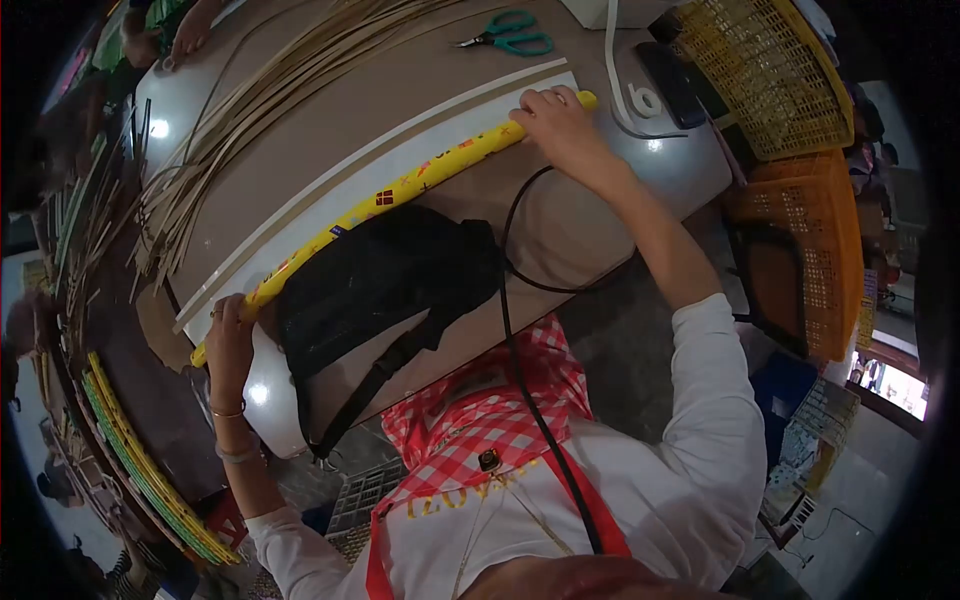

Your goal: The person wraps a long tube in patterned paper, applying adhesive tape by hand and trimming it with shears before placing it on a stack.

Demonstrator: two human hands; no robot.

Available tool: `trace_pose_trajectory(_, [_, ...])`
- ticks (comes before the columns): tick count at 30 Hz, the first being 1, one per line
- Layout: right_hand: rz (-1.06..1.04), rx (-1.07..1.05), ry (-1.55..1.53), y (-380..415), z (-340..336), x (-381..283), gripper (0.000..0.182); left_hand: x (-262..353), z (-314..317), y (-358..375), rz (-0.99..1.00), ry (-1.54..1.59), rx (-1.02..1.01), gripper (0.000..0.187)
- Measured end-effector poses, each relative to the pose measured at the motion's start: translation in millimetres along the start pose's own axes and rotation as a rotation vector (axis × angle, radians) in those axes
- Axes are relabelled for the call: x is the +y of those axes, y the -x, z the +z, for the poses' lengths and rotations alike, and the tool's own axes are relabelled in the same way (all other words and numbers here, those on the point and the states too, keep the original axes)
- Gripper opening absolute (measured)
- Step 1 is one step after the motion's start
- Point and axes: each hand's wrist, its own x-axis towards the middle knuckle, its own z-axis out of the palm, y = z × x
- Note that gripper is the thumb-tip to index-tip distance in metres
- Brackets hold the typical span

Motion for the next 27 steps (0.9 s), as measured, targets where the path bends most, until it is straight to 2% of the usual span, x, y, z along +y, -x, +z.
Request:
trace_pose_trajectory(3, [0.004,-0.014,0.0,1,0,-1,0.023,2,3,1,0.0,0.001,0.032,0.028])
trace_pose_trajectory(5, [0.018,-0.023,0.02,1,0,-3,0.026,1,5,-1,0.09,-0.062,0.138,0.028])
trace_pose_trajectory(9, [0.046,-0.047,0.015,1,0,-6,0.032,-3,3,0,-0.003,-0.167,-0.002,0.028])
trace_pose_trajectory(12, [0.049,-0.018,0.045,1,4,-8,0.033,1,5,2,-0.029,-0.116,0.06,0.026])
trace_pose_trajectory(14, [0.047,0.012,0.077,2,6,-11,0.033,1,9,4,-0.191,0.217,0.196,0.022])
trace_pose_trajectory(15, [0.075,0.04,0.072,4,6,-14,0.033,1,10,5,-0.192,0.22,0.196,0.022])
trace_pose_trajectory(17, [0.101,0.067,0.067,5,2,-18,0.032,0,12,7,-0.051,0.068,0.25,0.02])
trace_pose_trajectory(20, [0.132,0.022,0.121,4,-5,-20,0.032,1,15,9,-0.061,0.027,0.273,0.019])
trace_pose_trajectory(22, [0.158,-0.008,-0.047,7,-3,-21,0.031,-2,18,12,-0.077,0.038,0.26,0.019])
trace_pose_trajectory(27, [0.167,-0.008,-0.037,10,-2,-23,0.034,-5,22,14,-0.104,0.079,0.272,0.02])
